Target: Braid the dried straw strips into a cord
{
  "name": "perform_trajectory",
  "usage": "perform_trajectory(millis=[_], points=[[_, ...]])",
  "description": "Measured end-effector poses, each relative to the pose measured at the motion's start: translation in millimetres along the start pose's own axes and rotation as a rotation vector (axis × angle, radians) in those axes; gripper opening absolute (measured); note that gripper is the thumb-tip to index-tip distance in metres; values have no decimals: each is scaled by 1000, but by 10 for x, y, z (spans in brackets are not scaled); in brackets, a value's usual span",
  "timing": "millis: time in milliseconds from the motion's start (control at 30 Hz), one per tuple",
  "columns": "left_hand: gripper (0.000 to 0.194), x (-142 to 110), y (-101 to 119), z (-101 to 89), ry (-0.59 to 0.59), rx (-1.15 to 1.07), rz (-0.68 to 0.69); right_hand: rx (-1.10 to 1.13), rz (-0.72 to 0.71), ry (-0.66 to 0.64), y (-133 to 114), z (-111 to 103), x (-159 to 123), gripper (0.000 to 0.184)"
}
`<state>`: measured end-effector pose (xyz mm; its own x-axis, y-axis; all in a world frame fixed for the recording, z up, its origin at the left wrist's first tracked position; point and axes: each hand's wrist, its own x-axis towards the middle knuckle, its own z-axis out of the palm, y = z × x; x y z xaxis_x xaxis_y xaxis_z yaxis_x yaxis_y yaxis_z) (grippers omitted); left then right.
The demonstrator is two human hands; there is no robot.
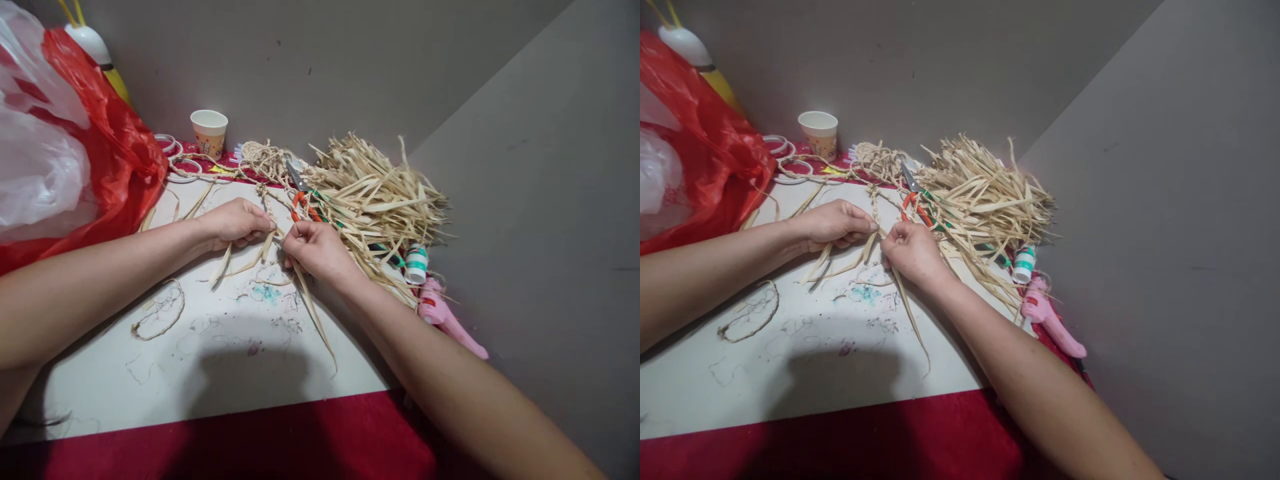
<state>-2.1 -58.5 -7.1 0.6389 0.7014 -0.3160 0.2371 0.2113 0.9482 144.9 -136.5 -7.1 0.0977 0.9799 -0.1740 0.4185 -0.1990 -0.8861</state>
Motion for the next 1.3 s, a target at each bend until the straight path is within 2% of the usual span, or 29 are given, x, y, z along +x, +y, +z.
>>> perform_trajectory(millis=[367, 533, 633, 700, 767, 833, 900, 967, 1300], points=[[23, -16, 19, 38, 52, 38, -7, -8, -65, -10, 102, 14, 77, 14], [25, -34, 21, 52, 82, 60, -4, -79, -59, -51, 65, -73, 50, 17], [24, -35, 18, 53, 77, 49, -4, -176, -149, 55, -3, -167, 43, 21], [24, -27, 17, 45, 60, 45, 2, -149, -189, 109, -45, -209, 63, 24], [24, -18, 17, 31, 38, 40, 10, -43, -127, 18, -69, -228, 106, 35], [23, -11, 17, 12, 16, 39, 11, 58, -25, -186, -68, -232, 168, 39], [21, -8, 19, -7, 3, 47, 9, 103, 29, -380, -50, -235, 236, 26], [19, -7, 21, -21, -6, 58, 8, 92, 43, -496, -28, -242, 292, 17], [17, 1, 21, -91, -95, 159, 34, -95, -44, -524, -83, -237, 332, 20]])
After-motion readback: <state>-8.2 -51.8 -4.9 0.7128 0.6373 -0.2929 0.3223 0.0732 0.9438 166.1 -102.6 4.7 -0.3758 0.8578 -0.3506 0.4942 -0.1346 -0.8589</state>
